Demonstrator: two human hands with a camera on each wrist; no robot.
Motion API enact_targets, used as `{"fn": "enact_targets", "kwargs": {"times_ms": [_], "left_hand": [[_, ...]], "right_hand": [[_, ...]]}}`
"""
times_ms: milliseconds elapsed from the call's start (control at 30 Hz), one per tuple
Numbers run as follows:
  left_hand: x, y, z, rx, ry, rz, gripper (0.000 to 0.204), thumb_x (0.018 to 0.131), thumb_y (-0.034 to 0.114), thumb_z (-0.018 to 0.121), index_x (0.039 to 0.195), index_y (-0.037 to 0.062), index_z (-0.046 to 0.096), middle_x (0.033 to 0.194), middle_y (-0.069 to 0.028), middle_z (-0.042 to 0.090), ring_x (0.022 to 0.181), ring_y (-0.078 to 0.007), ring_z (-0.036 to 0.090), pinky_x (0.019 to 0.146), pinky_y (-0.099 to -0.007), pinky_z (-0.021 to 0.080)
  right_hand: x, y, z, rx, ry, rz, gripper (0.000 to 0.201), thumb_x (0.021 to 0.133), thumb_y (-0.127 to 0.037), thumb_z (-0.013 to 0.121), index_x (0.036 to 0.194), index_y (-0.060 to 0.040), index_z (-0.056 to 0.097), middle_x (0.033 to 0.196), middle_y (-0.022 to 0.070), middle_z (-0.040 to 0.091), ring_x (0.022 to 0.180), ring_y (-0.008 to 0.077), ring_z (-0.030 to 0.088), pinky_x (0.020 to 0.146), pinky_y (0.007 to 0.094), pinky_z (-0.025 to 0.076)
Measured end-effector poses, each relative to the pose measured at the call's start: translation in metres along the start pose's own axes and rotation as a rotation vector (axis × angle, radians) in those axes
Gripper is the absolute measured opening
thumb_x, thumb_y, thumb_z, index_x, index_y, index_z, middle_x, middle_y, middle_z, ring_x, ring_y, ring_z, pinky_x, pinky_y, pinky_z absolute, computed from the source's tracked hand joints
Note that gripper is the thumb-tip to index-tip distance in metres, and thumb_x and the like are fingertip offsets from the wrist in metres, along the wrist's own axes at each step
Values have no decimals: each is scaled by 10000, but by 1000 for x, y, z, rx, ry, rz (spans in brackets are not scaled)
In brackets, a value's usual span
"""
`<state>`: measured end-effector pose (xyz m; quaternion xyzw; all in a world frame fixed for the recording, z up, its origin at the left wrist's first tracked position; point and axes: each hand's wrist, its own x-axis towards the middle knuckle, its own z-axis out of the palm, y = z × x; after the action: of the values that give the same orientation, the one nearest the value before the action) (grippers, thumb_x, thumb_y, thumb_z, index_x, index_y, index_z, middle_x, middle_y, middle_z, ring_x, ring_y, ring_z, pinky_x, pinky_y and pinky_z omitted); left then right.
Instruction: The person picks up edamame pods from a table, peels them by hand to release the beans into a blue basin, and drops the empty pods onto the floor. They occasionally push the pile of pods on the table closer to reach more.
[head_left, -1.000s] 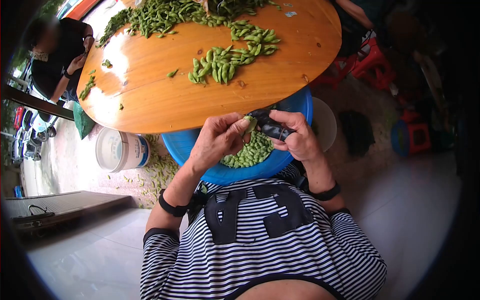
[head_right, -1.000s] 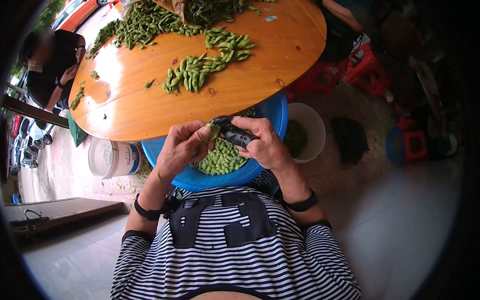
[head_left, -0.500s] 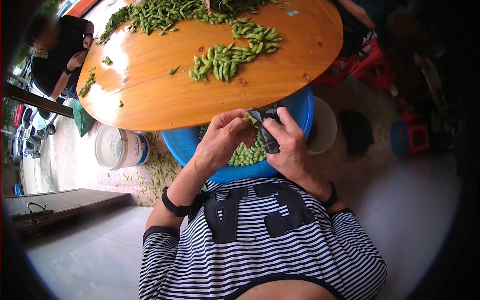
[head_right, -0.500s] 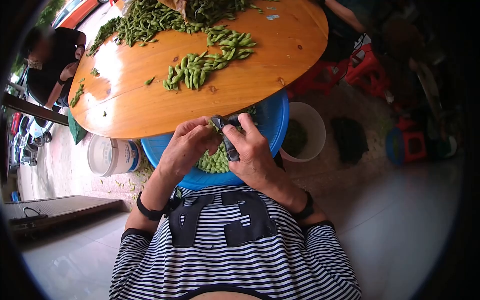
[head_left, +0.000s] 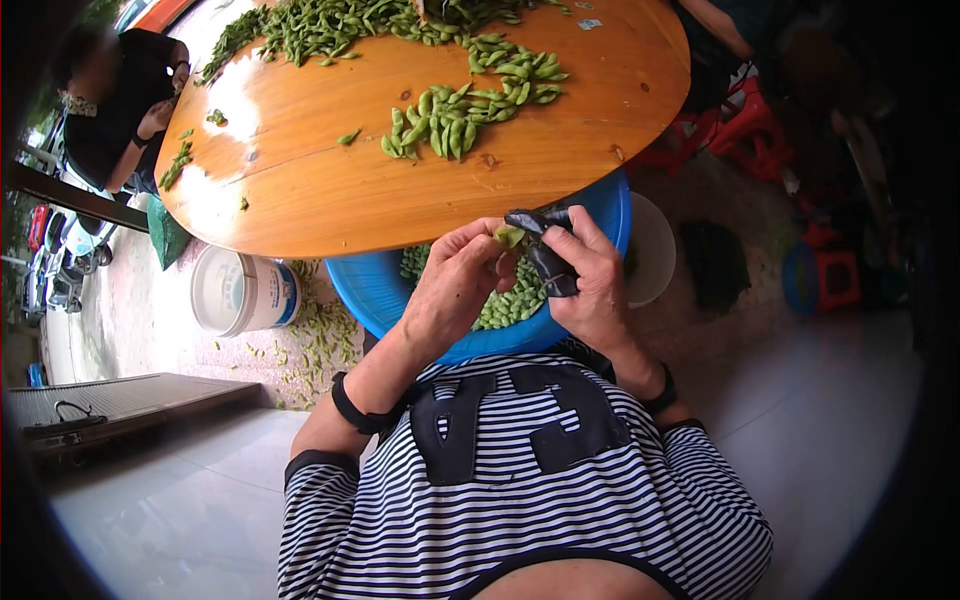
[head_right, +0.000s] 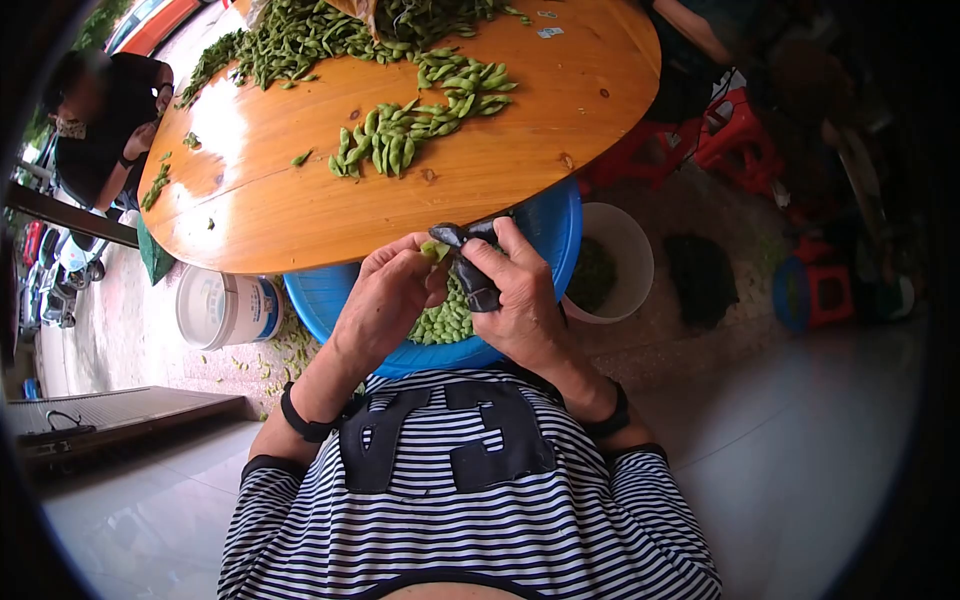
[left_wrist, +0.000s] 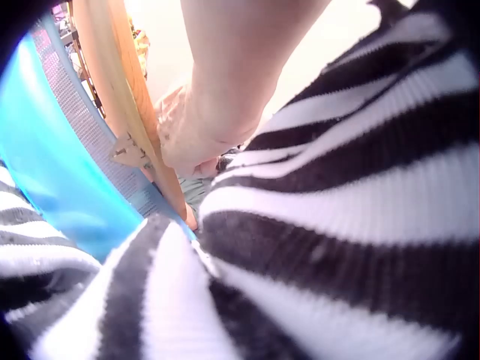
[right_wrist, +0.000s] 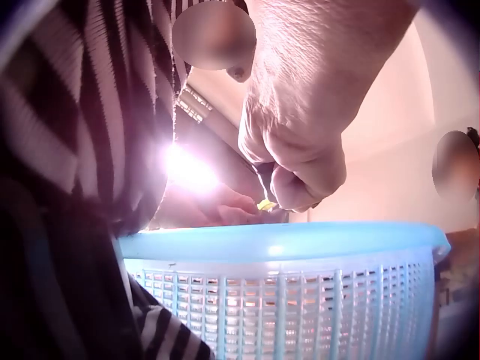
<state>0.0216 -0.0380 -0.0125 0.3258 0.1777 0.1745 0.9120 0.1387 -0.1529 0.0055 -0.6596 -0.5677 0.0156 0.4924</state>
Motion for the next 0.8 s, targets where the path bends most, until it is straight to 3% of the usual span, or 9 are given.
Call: {"fn": "enact_targets", "kwargs": {"times_ms": [67, 233, 400, 567, 667, 700, 733, 767, 800], "left_hand": [[-1, 3, 3, 14, 38, -21, 171, 958, 99, 485, 967, 9, 630, 789, -4, 577, 624, -78, 475, 551, -220, 392], [-2, 6, -7, 128, 7, -163, 155, 930, 80, 521, 1036, 29, 622, 837, -55, 628, 604, -79, 477, 504, -219, 358], [5, 0, -20, 25, -92, -112, 187, 904, 21, 495, 1026, 18, 636, 833, -60, 637, 598, -88, 486, 525, -215, 367], [-3, 3, -13, 141, -24, -107, 276, 883, -30, 451, 1089, -4, 632, 864, -57, 650, 668, -132, 566, 607, -251, 451], [-11, 16, -22, 1157, -318, 146, 263, 861, -54, 533, 1086, 10, 653, 989, -76, 693, 909, -161, 653, 828, -300, 508], [-14, 31, -19, 1162, -310, 148, 263, 861, -54, 533, 1086, 10, 653, 989, -76, 693, 909, -161, 653, 828, -300, 508], [-15, 46, -14, 1223, -341, 151, 261, 853, -51, 555, 1083, 18, 657, 992, -81, 695, 904, -158, 653, 829, -295, 507], [-15, 60, -14, 1283, -370, 154, 261, 844, -49, 577, 1080, 26, 661, 994, -87, 697, 900, -155, 653, 829, -291, 506], [-10, 74, -18, 1302, -260, 238, 231, 855, -44, 566, 1049, 18, 674, 944, -78, 703, 878, -152, 655, 819, -283, 510]], "right_hand": [[2, 2, -6, 132, -50, 155, 428, 659, 143, 548, 1067, 35, 616, 860, 134, 502, 755, 255, 551, 645, 310, 445], [-1, 13, -7, 265, -20, 175, 396, 693, 137, 487, 1052, 42, 627, 839, 107, 519, 714, 193, 528, 628, 260, 418], [-3, 22, -11, 797, -186, 557, 382, 664, 129, 473, 1018, 70, 603, 863, -4, 475, 749, 38, 461, 627, 183, 380], [-4, 22, -25, 816, -90, 563, 354, 658, 94, 492, 997, 79, 595, 869, -14, 472, 708, 21, 437, 586, 160, 345], [-5, 25, -71, 487, 90, 587, 276, 650, 87, 495, 904, 46, 595, 775, -18, 458, 670, 30, 411, 580, 162, 326], [-6, 30, -91, 130, 46, 474, 267, 673, 105, 501, 921, 49, 582, 767, 39, 480, 673, 66, 449, 594, 189, 350], [-6, 37, -103, -222, 72, 285, 258, 691, 115, 514, 938, 59, 559, 793, 132, 516, 694, 195, 545, 633, 244, 394], [-11, 38, -117, -454, 29, 357, 270, 699, 111, 520, 963, 61, 547, 883, 205, 566, 794, 366, 574, 700, 309, 439], [-17, 44, -126, -556, 9, 381, 288, 695, 117, 507, 975, 61, 543, 909, 220, 579, 822, 397, 567, 720, 327, 449]]}}
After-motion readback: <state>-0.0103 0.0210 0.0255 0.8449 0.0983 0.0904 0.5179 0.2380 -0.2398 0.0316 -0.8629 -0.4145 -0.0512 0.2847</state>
